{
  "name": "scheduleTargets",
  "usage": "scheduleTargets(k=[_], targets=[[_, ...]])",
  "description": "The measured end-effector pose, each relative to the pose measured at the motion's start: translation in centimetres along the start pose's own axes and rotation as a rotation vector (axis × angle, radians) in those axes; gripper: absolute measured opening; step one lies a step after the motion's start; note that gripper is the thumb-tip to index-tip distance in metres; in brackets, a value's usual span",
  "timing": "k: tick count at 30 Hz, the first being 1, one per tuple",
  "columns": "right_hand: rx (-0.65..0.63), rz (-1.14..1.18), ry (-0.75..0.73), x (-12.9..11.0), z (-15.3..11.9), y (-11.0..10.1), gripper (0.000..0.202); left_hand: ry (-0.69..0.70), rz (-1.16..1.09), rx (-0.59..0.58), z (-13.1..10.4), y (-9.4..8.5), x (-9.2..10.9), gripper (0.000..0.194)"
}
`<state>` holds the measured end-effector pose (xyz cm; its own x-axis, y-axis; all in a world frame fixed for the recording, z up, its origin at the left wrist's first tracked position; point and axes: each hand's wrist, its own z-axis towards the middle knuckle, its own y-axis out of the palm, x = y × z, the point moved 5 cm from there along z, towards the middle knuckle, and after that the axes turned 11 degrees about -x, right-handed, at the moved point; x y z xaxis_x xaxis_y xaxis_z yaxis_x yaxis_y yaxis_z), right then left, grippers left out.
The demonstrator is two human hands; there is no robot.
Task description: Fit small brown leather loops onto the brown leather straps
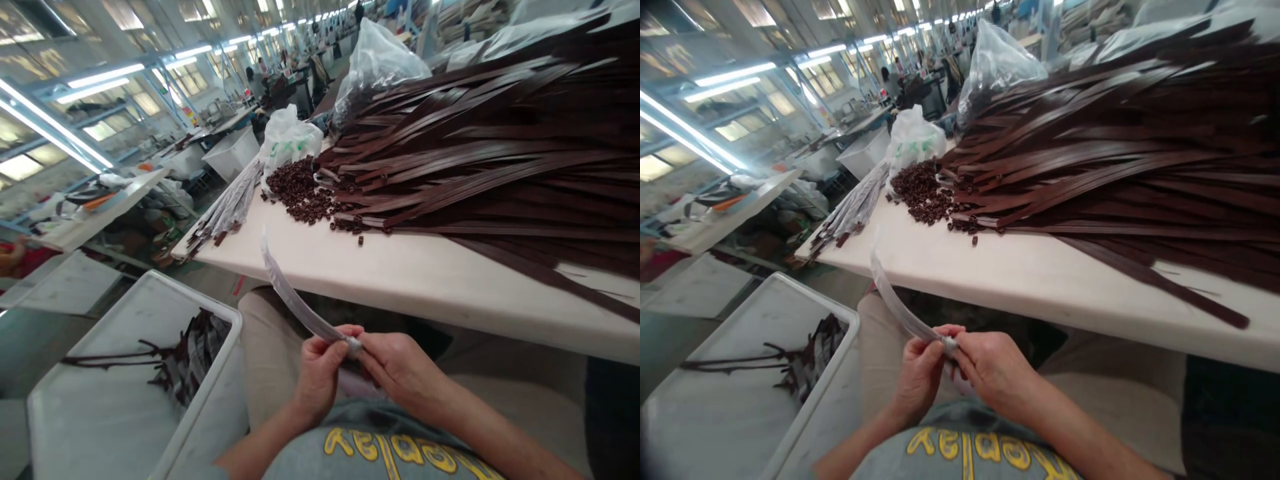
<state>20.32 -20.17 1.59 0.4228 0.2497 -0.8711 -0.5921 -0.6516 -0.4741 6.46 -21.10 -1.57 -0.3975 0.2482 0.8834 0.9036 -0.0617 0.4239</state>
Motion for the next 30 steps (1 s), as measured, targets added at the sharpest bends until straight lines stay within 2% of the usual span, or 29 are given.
scheduleTargets(k=[3,5,8,10,13,15,18,21,23,27,30], targets=[[-0.068,-0.001,-0.038,-0.1,0.3,0.4,0.038,0.028,-0.025,-0.046,0.0,-0.9,1.0,0.037],[-0.111,0.0,-0.019,0.3,0.0,0.5,0.037,0.057,-0.16,0.007,0.6,-2.1,2.4,0.047],[-0.109,-0.031,0.058,0.8,-0.1,0.4,0.039,0.091,-0.255,0.081,1.1,-3.1,3.1,0.037],[-0.086,-0.049,0.082,0.7,0.3,0.4,0.041,0.075,-0.21,0.047,0.9,-2.6,2.1,0.031],[-0.062,-0.057,0.034,-0.1,1.1,0.3,0.041,0.04,-0.146,-0.061,0.2,-1.1,0.3,0.026],[-0.054,-0.06,-0.013,-0.4,1.3,0.2,0.04,0.05,-0.138,-0.115,0.2,-0.7,0.3,0.031],[-0.06,-0.087,-0.021,0.1,1.0,-0.1,0.038,0.09,-0.247,-0.064,1.7,-1.8,2.2,0.049],[-0.047,-0.108,0.02,1.0,0.7,-0.3,0.041,0.124,-0.355,0.051,2.8,-2.8,3.4,0.039],[-0.005,-0.12,0.023,1.1,0.9,-0.4,0.042,0.08,-0.326,0.045,2.6,-2.1,2.5,0.032],[0.062,-0.121,-0.051,0.2,1.1,-0.7,0.04,-0.01,-0.251,-0.061,1.2,0.3,0.0,0.039],[0.05,-0.15,-0.082,0.0,0.5,-1.0,0.039,0.065,-0.29,-0.057,1.9,-0.1,1.7,0.055]])
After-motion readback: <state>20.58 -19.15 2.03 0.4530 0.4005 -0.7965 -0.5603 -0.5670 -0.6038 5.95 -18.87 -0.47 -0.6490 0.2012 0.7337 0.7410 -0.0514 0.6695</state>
